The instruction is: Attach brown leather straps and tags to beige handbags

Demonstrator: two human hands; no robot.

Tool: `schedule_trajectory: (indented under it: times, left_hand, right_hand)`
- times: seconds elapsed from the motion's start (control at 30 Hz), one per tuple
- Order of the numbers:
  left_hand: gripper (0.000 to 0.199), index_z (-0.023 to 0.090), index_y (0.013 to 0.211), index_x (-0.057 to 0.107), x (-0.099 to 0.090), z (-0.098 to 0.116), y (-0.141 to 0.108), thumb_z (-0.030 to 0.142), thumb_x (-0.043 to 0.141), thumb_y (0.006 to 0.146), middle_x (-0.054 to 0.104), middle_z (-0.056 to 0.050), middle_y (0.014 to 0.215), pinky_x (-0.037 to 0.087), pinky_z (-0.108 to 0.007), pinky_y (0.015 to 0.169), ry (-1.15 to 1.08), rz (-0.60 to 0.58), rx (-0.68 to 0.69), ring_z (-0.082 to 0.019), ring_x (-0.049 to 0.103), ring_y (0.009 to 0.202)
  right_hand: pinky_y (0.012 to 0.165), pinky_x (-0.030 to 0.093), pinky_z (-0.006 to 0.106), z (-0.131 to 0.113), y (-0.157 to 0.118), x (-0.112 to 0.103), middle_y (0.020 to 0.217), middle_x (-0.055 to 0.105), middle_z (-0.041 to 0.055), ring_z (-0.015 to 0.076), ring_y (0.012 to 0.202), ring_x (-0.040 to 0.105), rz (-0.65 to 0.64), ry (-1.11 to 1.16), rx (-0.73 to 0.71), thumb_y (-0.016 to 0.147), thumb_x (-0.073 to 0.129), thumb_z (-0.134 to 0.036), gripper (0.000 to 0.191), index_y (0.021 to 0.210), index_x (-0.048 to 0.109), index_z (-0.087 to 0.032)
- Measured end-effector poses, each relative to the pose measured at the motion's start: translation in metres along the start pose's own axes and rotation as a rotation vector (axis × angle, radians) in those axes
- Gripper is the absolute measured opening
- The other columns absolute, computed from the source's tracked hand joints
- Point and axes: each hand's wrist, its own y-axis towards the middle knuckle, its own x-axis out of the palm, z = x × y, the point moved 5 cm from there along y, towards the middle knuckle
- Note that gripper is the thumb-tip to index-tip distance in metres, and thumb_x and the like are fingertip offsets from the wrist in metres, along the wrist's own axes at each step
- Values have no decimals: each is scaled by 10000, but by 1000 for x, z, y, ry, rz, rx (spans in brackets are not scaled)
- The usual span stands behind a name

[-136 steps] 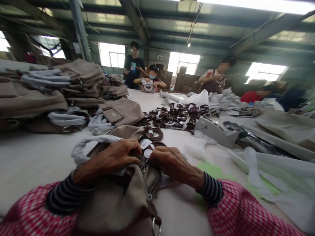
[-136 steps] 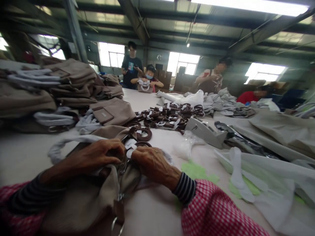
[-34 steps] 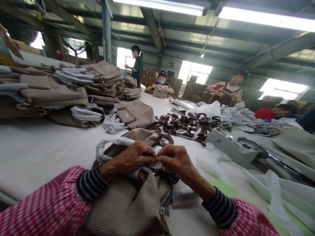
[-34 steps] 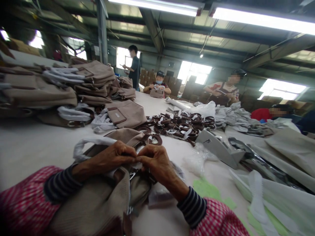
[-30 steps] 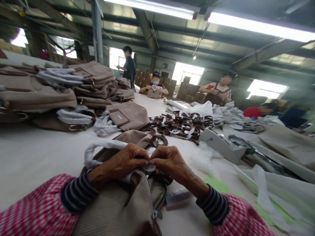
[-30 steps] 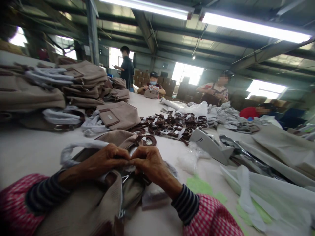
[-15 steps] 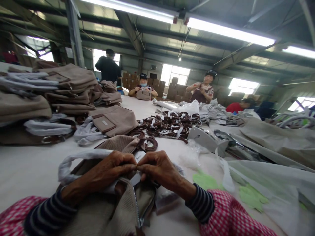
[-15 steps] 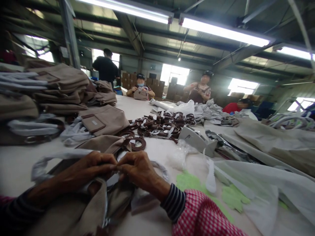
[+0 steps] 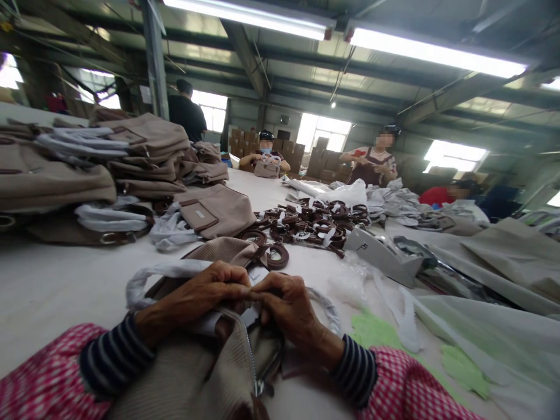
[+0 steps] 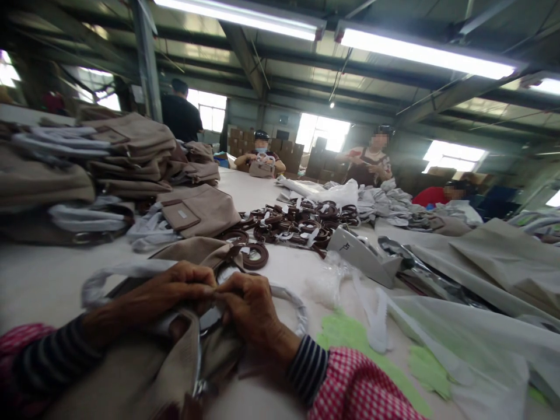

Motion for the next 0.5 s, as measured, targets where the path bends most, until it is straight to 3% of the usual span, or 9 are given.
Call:
schedule_trajectory:
  times: [0.17, 0.3, 0.4, 0.5]
  left_hand:
    - [427, 129, 804, 654, -4, -3, 1, 543, 741, 859, 621, -25, 726, 377, -259, 645, -37, 11, -71, -132, 484, 661]
    - [386, 137, 899, 686, 3, 6, 2, 522, 685, 926, 646, -22, 773, 416, -274, 670, 77, 76, -31, -160, 550, 709]
    - [233, 167, 1065, 733, 7, 29, -3, 294, 659, 884, 715, -49, 952, 483, -327, 824, 425, 209, 70, -229, 637, 917]
    - [533, 184, 1253, 707, 8, 53, -13, 91, 595, 740, 702, -112, 1281, 449, -429, 1057, 948, 379, 121, -332, 573, 1273]
  right_hand:
    - [445, 336, 173, -3, 1, 7, 565, 605, -16, 73, 448, 500, -43, 226, 116, 773, 899, -485, 394, 791, 740, -125]
    - [445, 337, 189, -7, 14, -4, 553, 588, -21, 76, 448, 475, -101, 174, 112, 749, 900, -527, 444, 771, 715, -124]
    - [513, 420, 221, -19, 23, -28, 654, 642, -7, 105, 526, 539, -137, 76, 49, 797, 832, -447, 335, 811, 717, -132]
    - [673, 463, 256, -34, 18, -55, 829, 695, 16, 135, 722, 599, -186, -209, -26, 884, 782, -370, 223, 919, 764, -151]
